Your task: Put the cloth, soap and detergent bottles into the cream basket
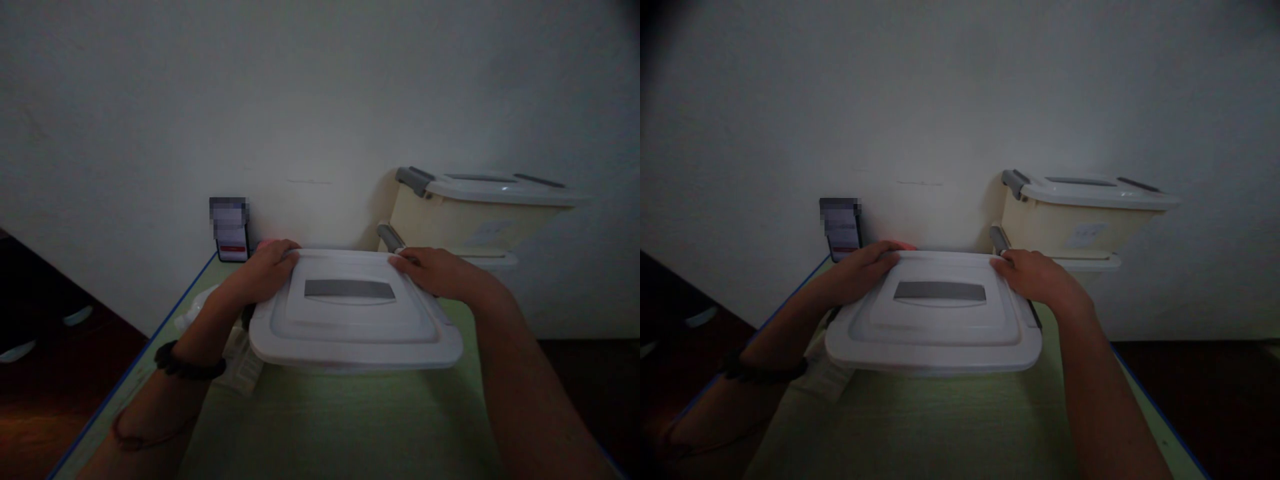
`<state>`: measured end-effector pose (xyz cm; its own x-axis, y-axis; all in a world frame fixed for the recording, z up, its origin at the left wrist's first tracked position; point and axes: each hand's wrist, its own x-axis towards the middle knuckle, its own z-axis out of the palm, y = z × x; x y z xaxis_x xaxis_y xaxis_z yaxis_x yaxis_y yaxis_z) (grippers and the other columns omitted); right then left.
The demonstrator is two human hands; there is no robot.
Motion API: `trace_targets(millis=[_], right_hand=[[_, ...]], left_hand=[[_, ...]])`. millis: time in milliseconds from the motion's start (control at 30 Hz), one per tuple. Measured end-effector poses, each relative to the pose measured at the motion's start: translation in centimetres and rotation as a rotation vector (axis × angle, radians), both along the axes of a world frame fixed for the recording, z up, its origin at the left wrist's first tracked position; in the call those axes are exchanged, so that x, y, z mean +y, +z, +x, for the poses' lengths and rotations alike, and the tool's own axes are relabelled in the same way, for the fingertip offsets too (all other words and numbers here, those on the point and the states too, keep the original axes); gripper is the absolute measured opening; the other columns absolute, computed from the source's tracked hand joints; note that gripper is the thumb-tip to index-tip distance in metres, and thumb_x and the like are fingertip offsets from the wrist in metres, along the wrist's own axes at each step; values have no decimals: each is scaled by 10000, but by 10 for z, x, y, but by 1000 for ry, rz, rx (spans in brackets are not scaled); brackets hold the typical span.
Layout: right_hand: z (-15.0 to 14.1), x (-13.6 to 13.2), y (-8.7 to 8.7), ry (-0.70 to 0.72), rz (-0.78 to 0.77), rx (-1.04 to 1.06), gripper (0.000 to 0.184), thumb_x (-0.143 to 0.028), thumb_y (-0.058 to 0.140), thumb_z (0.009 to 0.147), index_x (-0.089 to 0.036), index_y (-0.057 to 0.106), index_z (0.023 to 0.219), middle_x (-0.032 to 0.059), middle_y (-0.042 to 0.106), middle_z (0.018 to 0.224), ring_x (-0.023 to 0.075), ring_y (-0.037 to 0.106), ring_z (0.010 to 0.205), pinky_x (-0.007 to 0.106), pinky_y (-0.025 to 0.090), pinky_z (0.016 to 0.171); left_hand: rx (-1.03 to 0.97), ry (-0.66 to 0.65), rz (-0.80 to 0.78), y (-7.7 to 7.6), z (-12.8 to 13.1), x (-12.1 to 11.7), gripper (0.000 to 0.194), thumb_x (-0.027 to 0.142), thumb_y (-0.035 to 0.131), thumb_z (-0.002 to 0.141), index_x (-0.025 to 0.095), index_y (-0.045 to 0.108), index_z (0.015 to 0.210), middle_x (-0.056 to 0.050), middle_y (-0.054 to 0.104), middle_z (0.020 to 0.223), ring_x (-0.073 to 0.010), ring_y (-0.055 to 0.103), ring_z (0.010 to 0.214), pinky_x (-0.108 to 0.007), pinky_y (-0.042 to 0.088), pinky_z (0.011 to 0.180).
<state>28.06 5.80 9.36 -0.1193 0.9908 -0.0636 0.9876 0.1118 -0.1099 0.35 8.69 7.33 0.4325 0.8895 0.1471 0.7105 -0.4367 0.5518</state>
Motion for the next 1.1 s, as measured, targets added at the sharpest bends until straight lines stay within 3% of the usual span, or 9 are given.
trace_targets(millis=[267,533,667,1100], right_hand=[[1,-4,2,-8,15,24,457,-476,305,883,-177,630,1003,107,683,1035,239,635,937,332,474,785],[3,-10,5,-1,-59,71,508,-507,302,876,-152,591,1095,126,667,1073,214,662,820,300,509,629],[5,-10,4,13,-94,82,488,-506,303,875,-181,596,1092,91,700,977,197,669,760,294,508,609],[7,-7,4,67,-49,8,484,-509,297,877,-165,611,1009,108,680,966,238,635,864,337,472,742]], left_hand=[[50,6,14,3,-1,3,441,326,300,879,108,551,1169,-115,591,1207,-219,526,1134,-340,379,985],[72,9,14,3,-2,3,434,332,297,880,131,549,1171,-101,597,1213,-219,542,1116,-342,388,973],[70,4,23,2,-2,2,438,342,290,883,140,545,1177,-94,594,1215,-211,522,1143,-340,362,998],[79,7,23,4,-2,1,450,345,292,875,127,548,1174,-98,596,1219,-222,539,1124,-335,391,970]])
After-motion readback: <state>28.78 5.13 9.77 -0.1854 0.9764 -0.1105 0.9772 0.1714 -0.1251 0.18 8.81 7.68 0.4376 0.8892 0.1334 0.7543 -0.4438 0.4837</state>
